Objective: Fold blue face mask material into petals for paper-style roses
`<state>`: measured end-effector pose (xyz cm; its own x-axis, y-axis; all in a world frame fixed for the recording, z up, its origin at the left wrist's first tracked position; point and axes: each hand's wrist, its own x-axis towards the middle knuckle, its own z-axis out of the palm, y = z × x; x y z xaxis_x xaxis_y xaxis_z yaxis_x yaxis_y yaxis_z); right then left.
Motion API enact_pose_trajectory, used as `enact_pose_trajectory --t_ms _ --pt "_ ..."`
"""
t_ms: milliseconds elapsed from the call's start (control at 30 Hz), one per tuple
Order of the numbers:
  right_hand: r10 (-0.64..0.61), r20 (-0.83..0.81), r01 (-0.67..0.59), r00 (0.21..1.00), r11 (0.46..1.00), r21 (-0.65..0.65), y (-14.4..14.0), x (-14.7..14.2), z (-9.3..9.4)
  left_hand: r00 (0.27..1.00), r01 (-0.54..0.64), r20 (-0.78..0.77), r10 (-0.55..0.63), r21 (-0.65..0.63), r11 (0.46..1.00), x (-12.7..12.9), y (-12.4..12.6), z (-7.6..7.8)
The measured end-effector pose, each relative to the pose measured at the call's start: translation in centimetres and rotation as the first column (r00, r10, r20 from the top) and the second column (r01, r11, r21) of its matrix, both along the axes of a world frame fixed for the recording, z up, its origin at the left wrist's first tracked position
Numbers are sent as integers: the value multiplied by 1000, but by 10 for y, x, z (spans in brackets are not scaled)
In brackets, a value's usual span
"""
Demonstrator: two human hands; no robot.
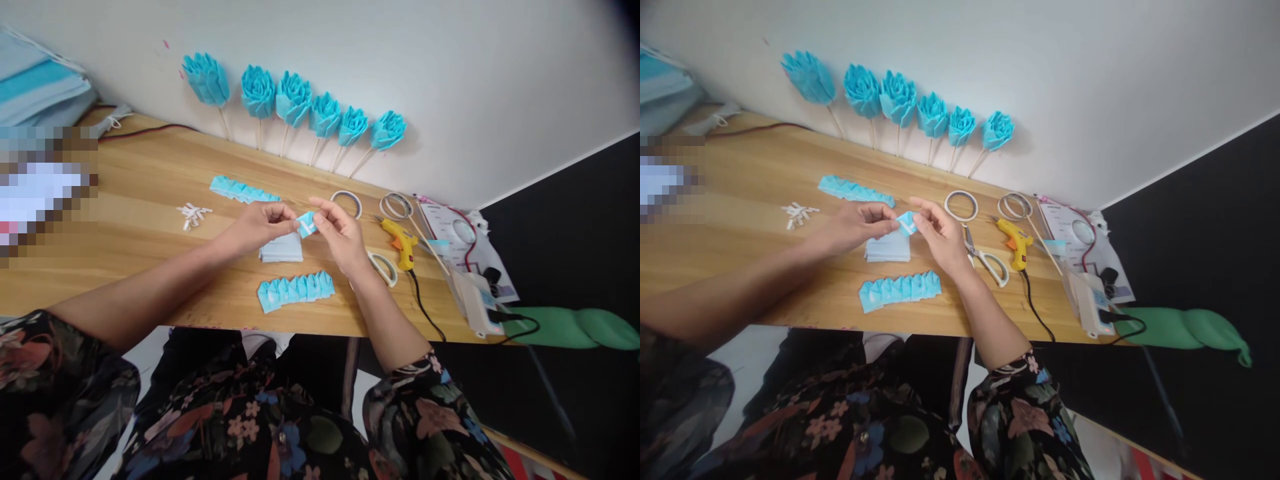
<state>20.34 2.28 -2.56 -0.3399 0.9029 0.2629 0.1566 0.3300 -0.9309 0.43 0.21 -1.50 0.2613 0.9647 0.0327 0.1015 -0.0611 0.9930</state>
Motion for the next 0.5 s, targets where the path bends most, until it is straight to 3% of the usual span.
enact_pose_trajectory --t_ms 167,367,500 --pt "22 53 -21 998 1000 -12 -2 -2 -3 998 25 -65 -25 11 1000 1 -2 -2" --pt "-39 -8 39 999 999 -6 -3 -3 -1 997 72 -32 -72 -21 997 5 -4 1" --pt "-42 -69 37 997 997 -67 -1 0 2 1000 -2 23 3 -27 1000 2 -3 2"
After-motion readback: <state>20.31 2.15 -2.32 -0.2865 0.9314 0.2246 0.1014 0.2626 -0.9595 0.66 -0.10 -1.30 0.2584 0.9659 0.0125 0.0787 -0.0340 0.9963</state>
